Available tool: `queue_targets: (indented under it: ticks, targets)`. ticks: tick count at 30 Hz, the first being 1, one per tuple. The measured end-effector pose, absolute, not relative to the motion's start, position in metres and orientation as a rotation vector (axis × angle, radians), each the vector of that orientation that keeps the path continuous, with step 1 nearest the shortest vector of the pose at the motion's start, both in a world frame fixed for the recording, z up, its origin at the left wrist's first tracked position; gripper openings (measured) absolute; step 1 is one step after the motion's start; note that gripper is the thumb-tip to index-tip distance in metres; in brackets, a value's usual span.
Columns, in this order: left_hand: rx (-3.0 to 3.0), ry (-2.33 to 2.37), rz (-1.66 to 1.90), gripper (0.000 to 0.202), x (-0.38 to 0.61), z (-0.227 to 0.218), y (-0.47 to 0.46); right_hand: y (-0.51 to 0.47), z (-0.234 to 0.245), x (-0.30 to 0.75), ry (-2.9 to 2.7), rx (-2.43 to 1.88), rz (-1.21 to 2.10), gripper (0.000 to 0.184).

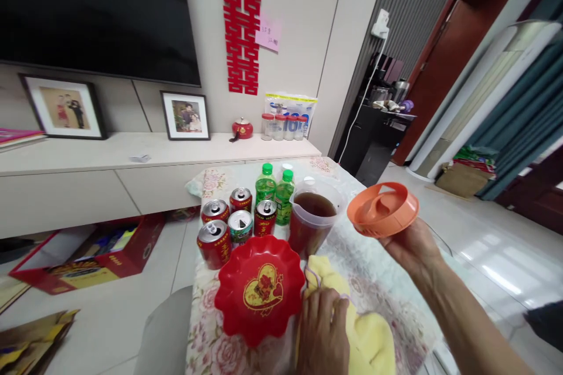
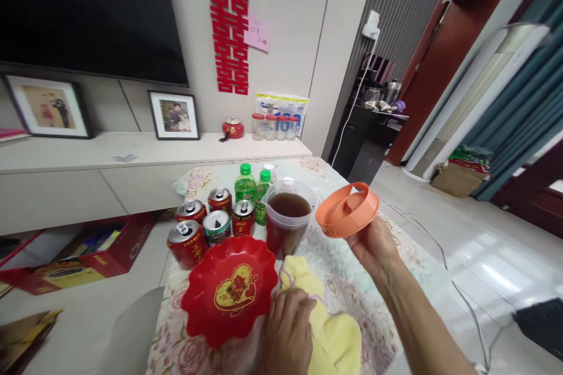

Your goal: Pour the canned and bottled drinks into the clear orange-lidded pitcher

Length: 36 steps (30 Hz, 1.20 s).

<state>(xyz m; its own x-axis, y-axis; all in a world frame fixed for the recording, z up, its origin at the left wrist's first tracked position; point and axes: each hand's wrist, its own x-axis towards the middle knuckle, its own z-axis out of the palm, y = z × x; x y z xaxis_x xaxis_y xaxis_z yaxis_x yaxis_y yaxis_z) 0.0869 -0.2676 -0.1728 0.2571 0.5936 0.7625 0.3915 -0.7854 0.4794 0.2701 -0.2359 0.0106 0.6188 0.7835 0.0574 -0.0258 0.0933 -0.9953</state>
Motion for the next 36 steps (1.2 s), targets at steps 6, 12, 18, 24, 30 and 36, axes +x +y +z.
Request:
queue_targets:
  ticks: [6,12,18,24,30,36]
  targets:
    - [2.355,1.033,1.557,0.024,0.093,-0.183,-0.268,-0.177,0.073,0.261,-1.189,-1.744,0.535,0.01]
    - [2.268,1.099,1.456,0.024,0.104,-0.208,-0.27,-0.121,0.094,0.232,-1.635,-2.301,0.226,0.014]
    - [2.393,0.997,1.286,0.021,0.094,-0.207,-0.266,-0.106,0.091,0.197,-1.88,-2.567,0.057,0.016]
    - [2.36,0.962,1.346,0.02,0.091,-0.2,-0.264,-0.11,0.087,0.198,-1.901,-2.622,0.038,0.026]
    - [2.292,1.001,1.359,0.029,0.095,-0.203,-0.269,-0.108,0.089,0.204,-1.877,-2.622,0.052,0.025]
    - [2.339,0.936,1.274,0.029,0.089,-0.2,-0.267,-0.104,0.089,0.204,-1.86,-2.636,0.098,0.019]
